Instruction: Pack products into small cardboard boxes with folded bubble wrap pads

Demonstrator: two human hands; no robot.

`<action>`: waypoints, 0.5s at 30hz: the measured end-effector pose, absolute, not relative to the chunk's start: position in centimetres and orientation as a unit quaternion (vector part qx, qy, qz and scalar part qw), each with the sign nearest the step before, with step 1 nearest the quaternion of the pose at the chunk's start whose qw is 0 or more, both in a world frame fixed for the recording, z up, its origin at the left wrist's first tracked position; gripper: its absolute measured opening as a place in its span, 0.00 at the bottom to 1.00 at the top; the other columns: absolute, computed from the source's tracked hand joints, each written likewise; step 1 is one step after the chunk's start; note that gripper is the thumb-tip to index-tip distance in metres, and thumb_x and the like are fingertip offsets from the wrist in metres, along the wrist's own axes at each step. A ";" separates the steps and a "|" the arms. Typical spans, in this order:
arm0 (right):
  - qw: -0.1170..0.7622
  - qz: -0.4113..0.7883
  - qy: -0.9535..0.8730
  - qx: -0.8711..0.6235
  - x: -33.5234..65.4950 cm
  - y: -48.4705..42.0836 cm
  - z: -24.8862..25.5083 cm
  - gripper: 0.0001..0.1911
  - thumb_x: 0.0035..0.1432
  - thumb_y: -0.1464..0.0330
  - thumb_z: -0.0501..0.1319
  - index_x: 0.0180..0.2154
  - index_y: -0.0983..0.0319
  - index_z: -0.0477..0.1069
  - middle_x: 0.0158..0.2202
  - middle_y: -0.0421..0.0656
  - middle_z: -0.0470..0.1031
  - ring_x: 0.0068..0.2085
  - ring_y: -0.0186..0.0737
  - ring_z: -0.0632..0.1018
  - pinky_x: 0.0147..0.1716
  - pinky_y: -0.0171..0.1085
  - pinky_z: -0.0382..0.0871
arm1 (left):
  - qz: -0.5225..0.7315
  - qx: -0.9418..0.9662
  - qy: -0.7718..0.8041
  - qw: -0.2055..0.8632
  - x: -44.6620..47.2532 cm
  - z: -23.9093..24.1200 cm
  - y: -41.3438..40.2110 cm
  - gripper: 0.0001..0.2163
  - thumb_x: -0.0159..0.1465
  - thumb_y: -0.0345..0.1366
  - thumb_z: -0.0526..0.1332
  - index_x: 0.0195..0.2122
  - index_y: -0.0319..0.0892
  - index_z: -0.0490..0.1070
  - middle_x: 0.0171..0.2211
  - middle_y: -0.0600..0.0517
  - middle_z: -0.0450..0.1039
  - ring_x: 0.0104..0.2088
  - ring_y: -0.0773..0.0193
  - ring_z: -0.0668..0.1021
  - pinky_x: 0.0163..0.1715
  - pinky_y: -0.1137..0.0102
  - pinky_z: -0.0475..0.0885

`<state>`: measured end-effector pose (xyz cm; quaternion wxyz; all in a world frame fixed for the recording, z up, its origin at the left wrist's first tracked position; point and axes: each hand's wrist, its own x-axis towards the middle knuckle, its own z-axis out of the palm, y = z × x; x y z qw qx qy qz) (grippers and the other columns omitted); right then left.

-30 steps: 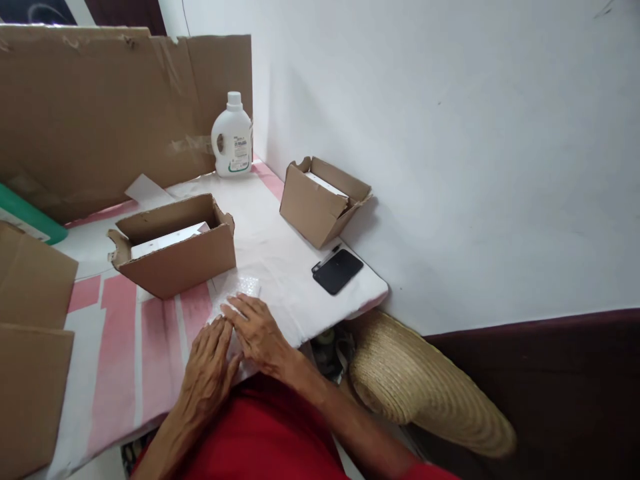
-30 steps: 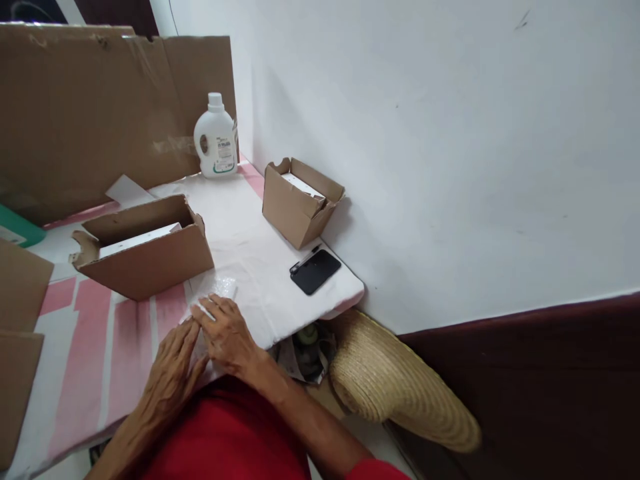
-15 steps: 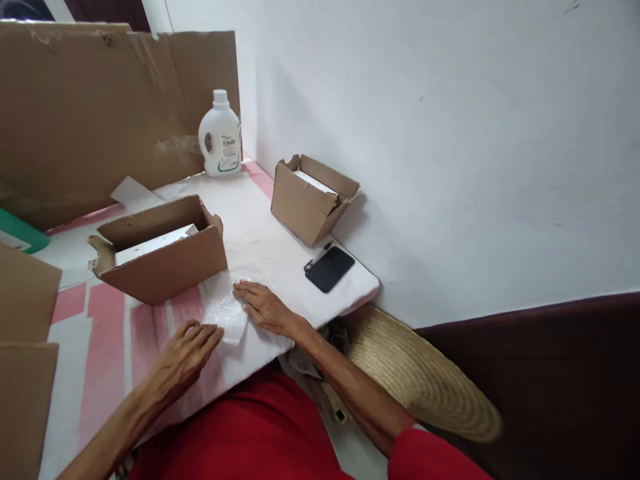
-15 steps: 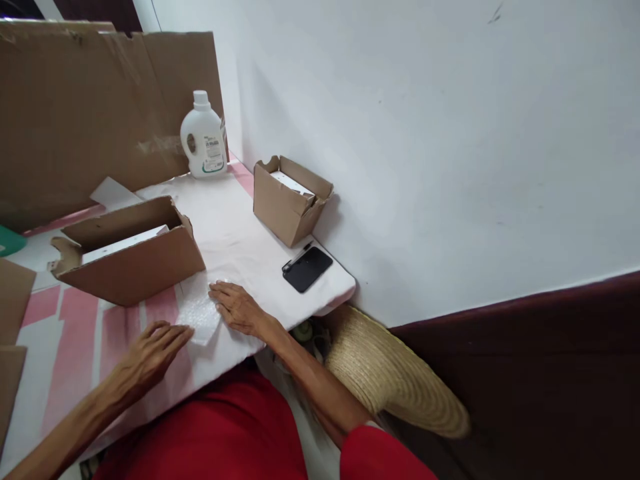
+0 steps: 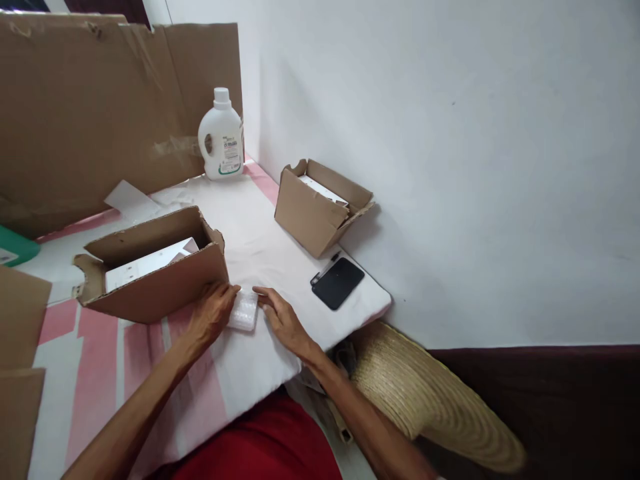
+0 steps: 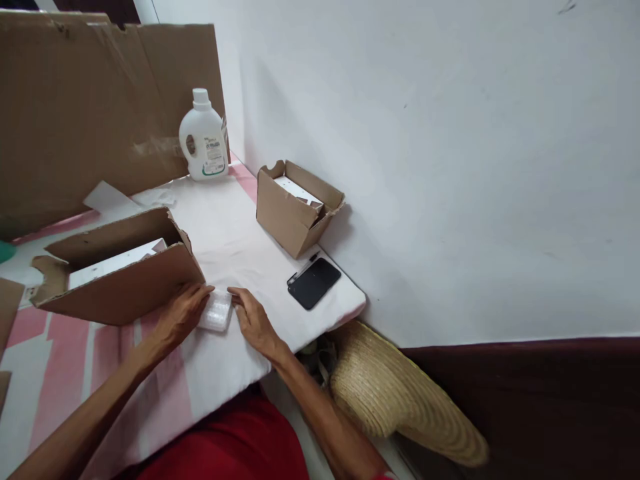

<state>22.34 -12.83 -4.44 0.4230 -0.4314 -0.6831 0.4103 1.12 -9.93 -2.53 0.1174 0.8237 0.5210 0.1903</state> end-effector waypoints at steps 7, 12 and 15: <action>0.289 0.185 -0.834 -0.432 20.0 -14.8 -4.7 0.33 0.69 0.61 0.58 0.69 0.67 0.55 0.69 0.59 0.60 0.72 0.57 0.58 0.69 0.59 0.56 | 0.271 0.795 0.532 0.106 0.8 -3.6 -10.8 0.19 0.71 0.32 0.46 0.57 0.41 0.71 0.56 0.41 0.74 0.57 0.54 0.75 0.58 0.56 0.70; 0.197 0.171 -0.861 -0.437 20.5 -14.8 -5.7 0.45 0.65 0.58 0.64 0.72 0.69 0.47 0.72 0.61 0.53 0.73 0.59 0.54 0.69 0.58 0.57 | 0.255 0.833 0.481 0.096 0.0 -5.0 -13.6 0.23 0.72 0.34 0.49 0.67 0.44 0.62 0.66 0.42 0.66 0.68 0.54 0.66 0.67 0.53 0.61; 0.202 0.149 -0.873 -0.418 20.9 -14.4 -5.5 0.41 0.66 0.62 0.63 0.72 0.69 0.49 0.71 0.59 0.57 0.72 0.57 0.57 0.69 0.57 0.58 | 0.198 0.845 0.490 0.077 -0.1 -6.8 -14.5 0.28 0.71 0.44 0.53 0.71 0.41 0.55 0.70 0.39 0.58 0.70 0.48 0.61 0.67 0.51 0.60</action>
